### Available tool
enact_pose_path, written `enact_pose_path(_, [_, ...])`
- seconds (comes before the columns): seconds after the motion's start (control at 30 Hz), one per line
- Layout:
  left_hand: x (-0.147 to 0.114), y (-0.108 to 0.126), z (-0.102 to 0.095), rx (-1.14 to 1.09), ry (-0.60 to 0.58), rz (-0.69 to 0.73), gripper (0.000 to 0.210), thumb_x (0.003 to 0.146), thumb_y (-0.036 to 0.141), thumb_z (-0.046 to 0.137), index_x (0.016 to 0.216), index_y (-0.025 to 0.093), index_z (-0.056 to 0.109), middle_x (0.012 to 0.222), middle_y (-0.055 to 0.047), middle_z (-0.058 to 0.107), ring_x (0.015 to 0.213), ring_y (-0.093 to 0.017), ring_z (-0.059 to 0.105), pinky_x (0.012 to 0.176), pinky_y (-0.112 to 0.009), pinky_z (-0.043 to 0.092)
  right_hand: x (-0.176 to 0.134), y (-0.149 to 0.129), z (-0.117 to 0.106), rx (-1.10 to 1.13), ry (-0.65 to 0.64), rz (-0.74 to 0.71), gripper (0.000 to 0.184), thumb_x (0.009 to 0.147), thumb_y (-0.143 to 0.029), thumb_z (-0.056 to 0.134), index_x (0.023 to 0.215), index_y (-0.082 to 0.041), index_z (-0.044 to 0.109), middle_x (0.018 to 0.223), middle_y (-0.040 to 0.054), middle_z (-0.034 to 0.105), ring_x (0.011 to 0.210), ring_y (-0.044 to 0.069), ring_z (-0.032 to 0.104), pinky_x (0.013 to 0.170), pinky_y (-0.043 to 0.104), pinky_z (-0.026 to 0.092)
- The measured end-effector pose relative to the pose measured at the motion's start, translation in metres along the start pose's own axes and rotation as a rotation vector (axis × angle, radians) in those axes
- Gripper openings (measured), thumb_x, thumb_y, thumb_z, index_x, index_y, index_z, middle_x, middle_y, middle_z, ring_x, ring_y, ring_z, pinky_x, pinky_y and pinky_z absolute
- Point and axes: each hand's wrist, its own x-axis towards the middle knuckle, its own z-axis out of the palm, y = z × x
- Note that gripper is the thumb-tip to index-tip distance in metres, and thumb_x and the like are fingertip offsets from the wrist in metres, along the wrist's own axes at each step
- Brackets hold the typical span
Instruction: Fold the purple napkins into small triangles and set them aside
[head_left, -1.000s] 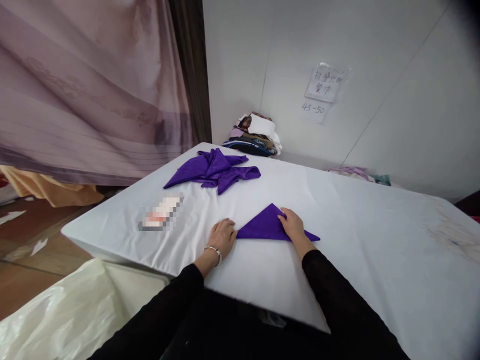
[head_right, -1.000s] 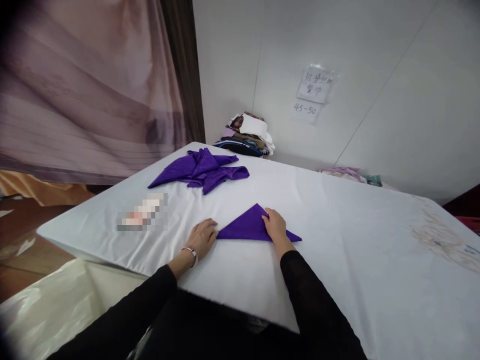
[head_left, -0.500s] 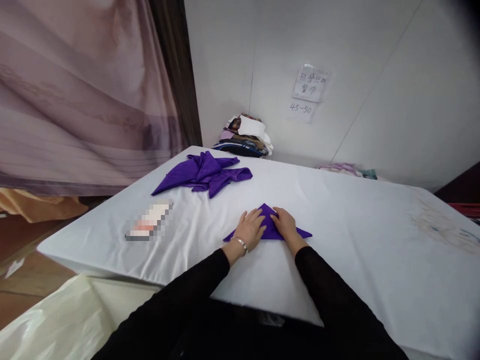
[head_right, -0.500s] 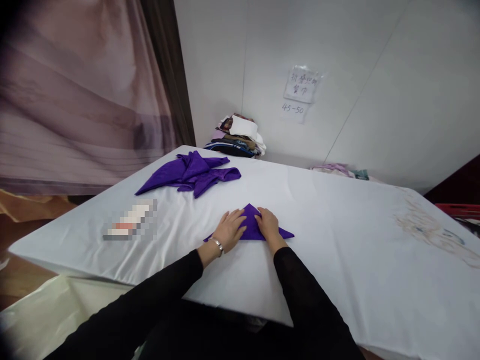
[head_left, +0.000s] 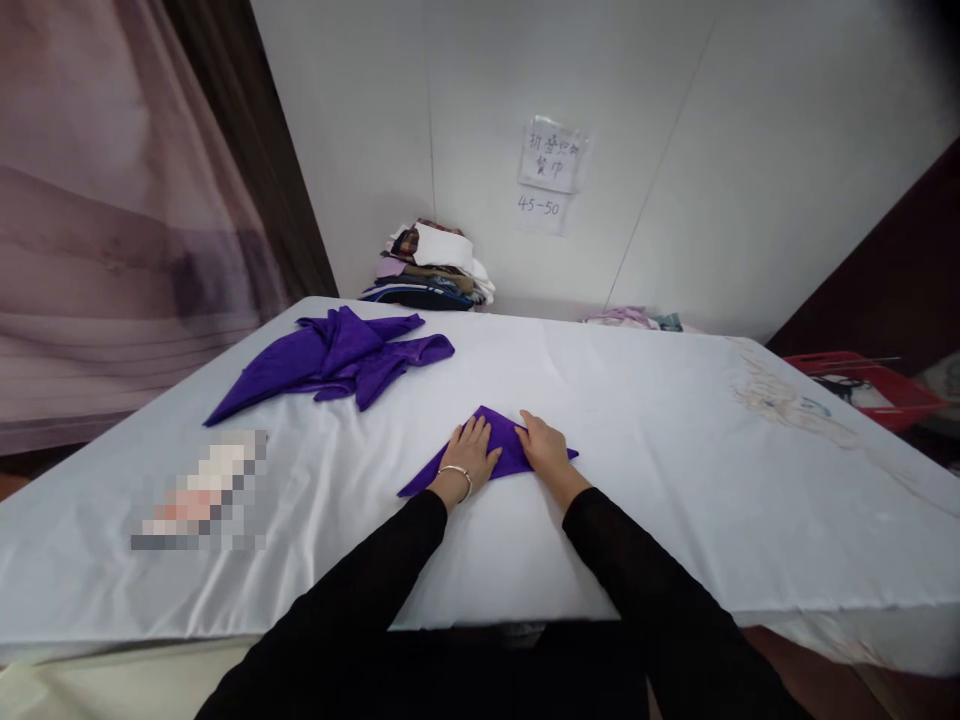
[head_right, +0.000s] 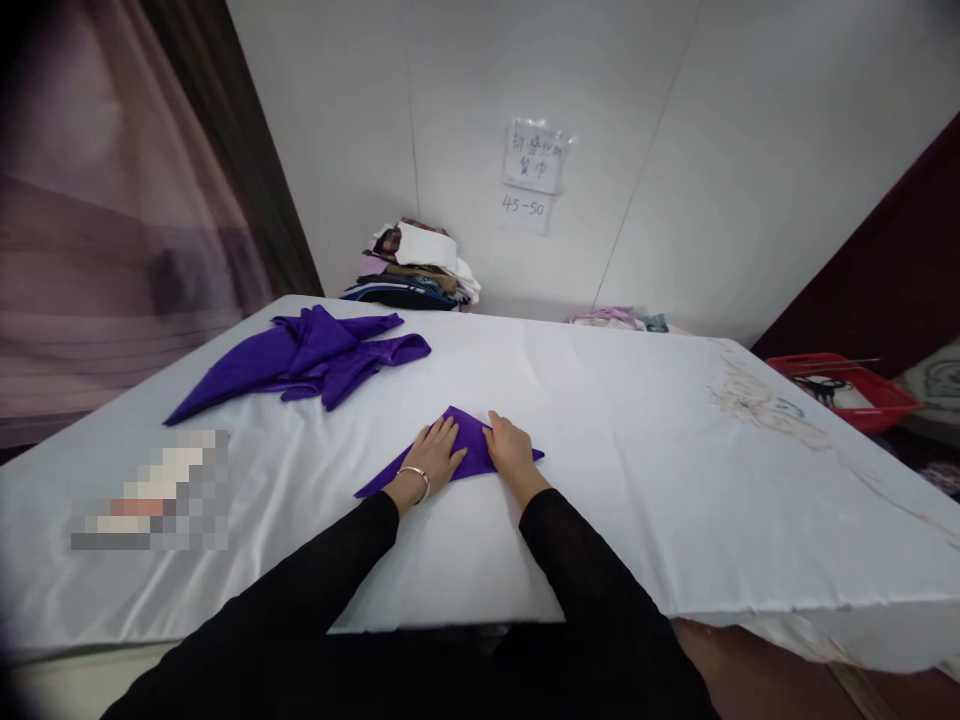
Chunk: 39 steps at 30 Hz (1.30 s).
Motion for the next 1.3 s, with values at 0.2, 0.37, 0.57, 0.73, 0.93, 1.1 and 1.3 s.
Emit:
enact_pose_path(0.2, [0.002, -0.002, 0.005, 0.002, 0.016, 0.011, 0.059, 0.091, 0.044, 0.027, 0.138, 0.010, 0.034, 0.147, -0.012, 0.028, 0.137, -0.026, 0.018, 0.110, -0.045, 0.015, -0.024, 0.039, -0.007, -0.043, 0.023, 0.091, 0.039, 0.094, -0.032, 0.031, 0.128, -0.023, 0.045, 0.111, 0.0070, 0.062, 0.094, 0.019, 0.059, 0.077, 0.028, 0.041])
enact_pose_path(0.37, [0.002, -0.002, 0.003, 0.014, -0.004, 0.009, 0.059, 0.091, 0.044, 0.026, 0.138, 0.010, 0.034, 0.148, -0.011, 0.026, 0.137, -0.026, 0.017, 0.110, -0.044, 0.015, -0.035, 0.054, -0.009, -0.112, 0.055, 0.141, 0.035, 0.093, -0.027, 0.032, 0.124, -0.023, 0.049, 0.103, 0.0079, 0.061, 0.090, 0.019, 0.058, 0.073, 0.028, 0.040])
enact_pose_path(0.57, [0.002, -0.001, 0.001, 0.003, -0.004, 0.004, 0.058, 0.091, 0.043, 0.027, 0.138, 0.011, 0.034, 0.148, -0.011, 0.026, 0.137, -0.025, 0.018, 0.111, -0.043, 0.015, -0.040, 0.071, -0.018, -0.115, 0.057, 0.202, 0.035, 0.091, -0.023, 0.033, 0.120, -0.023, 0.052, 0.100, 0.0078, 0.060, 0.089, 0.019, 0.057, 0.073, 0.028, 0.040])
enact_pose_path(0.73, [0.003, -0.001, 0.002, -0.010, 0.007, 0.010, 0.058, 0.091, 0.043, 0.028, 0.139, 0.011, 0.034, 0.148, -0.012, 0.027, 0.137, -0.026, 0.018, 0.110, -0.045, 0.015, -0.041, 0.080, -0.028, 0.035, 0.187, 0.250, 0.038, 0.090, -0.025, 0.033, 0.122, -0.019, 0.052, 0.110, 0.0087, 0.060, 0.103, 0.021, 0.054, 0.085, 0.032, 0.041])
enact_pose_path(0.93, [0.003, -0.002, 0.004, 0.021, 0.001, 0.019, 0.057, 0.090, 0.039, 0.029, 0.139, 0.010, 0.033, 0.148, -0.013, 0.027, 0.137, -0.026, 0.017, 0.110, -0.045, 0.014, -0.029, -0.001, -0.021, 0.146, 0.130, -0.213, 0.050, 0.092, -0.042, 0.032, 0.134, -0.018, 0.040, 0.143, 0.0098, 0.037, 0.134, 0.023, 0.025, 0.108, 0.042, 0.020])
enact_pose_path(1.1, [0.004, -0.004, 0.008, 0.050, -0.014, 0.032, 0.055, 0.089, 0.032, 0.031, 0.141, 0.015, 0.031, 0.148, -0.011, 0.028, 0.138, -0.026, 0.016, 0.110, -0.046, 0.014, -0.017, -0.042, 0.000, 0.180, -0.155, -0.322, 0.065, 0.091, -0.054, 0.027, 0.143, -0.015, 0.021, 0.150, 0.0103, 0.020, 0.138, 0.022, 0.013, 0.110, 0.046, 0.011])
enact_pose_path(1.3, [0.002, -0.003, 0.007, 0.026, 0.053, 0.029, 0.055, 0.090, 0.040, 0.029, 0.138, 0.015, 0.035, 0.146, -0.011, 0.032, 0.136, -0.026, 0.023, 0.109, -0.044, 0.018, -0.019, 0.002, 0.004, 0.057, -0.167, -0.206, 0.066, 0.089, -0.059, 0.026, 0.142, -0.019, 0.027, 0.149, 0.0085, 0.023, 0.138, 0.023, 0.015, 0.110, 0.046, 0.009])
